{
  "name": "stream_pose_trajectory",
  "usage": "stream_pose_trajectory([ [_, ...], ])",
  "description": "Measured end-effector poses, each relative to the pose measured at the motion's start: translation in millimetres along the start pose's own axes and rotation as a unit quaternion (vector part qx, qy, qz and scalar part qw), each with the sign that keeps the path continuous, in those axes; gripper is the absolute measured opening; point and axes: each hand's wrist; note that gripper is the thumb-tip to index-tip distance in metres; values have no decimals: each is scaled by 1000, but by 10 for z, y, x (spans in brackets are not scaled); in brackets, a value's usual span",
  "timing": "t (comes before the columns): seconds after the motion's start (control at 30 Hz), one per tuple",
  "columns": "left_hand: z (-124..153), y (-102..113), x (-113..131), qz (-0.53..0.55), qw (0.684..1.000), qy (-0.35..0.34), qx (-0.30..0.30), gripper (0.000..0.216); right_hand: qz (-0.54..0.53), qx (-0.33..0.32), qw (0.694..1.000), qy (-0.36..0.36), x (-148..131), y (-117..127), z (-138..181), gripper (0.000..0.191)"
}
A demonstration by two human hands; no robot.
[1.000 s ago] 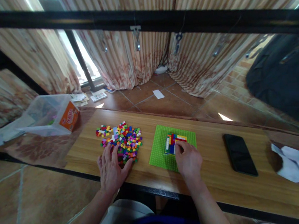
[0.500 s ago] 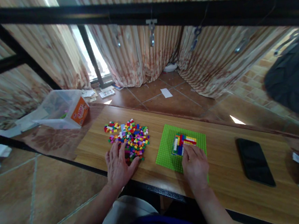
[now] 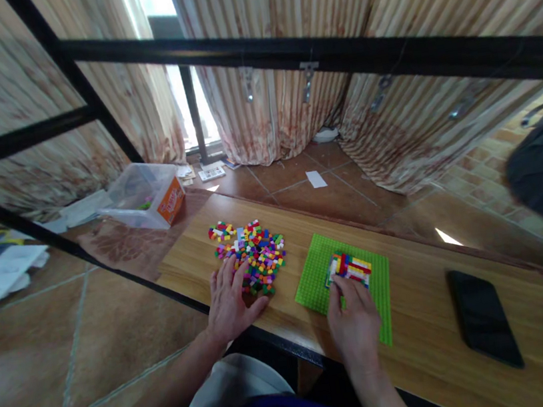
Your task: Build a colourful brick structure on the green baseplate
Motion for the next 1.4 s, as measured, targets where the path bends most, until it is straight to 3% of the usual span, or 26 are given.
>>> stream_pose_trajectory([
  [0.13, 5, 11, -22, 2, 1000, -11, -3, 79, -112, -106, 988, -5, -428, -212, 64, 26],
  [0.3, 1, 26, -29, 11, 1000, -23, -6, 73, -124, -176, 977, 4, -642, -476, 68, 22],
  [0.53, 3, 28, -58, 25, 998, -51, 5, 51, -88, -199, 976, 26, -655, -584, 11, 20],
  [0.7, 3, 24, -58, 22, 998, -56, 9, 45, -156, -162, 974, -16, -649, -531, 3, 25],
  [0.87, 0, 35, -38, 16, 999, -49, 11, 45, -246, -117, 948, -165, -496, -291, 26, 27],
  [1.07, -18, 28, -46, 12, 998, -56, 17, 42, -200, -33, 936, -287, 18, 82, 37, 34],
  [1.23, -27, 21, -50, 5, 998, -58, 18, 41, -99, -15, 963, -252, 337, 220, -48, 35],
  [1.4, -38, 21, -54, 8, 998, -63, 25, 41, 10, -54, 982, -182, 386, 151, -108, 37],
])
Point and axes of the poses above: each hand's wrist, its own z-axis away from the middle knuckle, its own y-axis out of the back of the hand, x = y × z, and after that the axes turned 14 degrees about y, right-handed
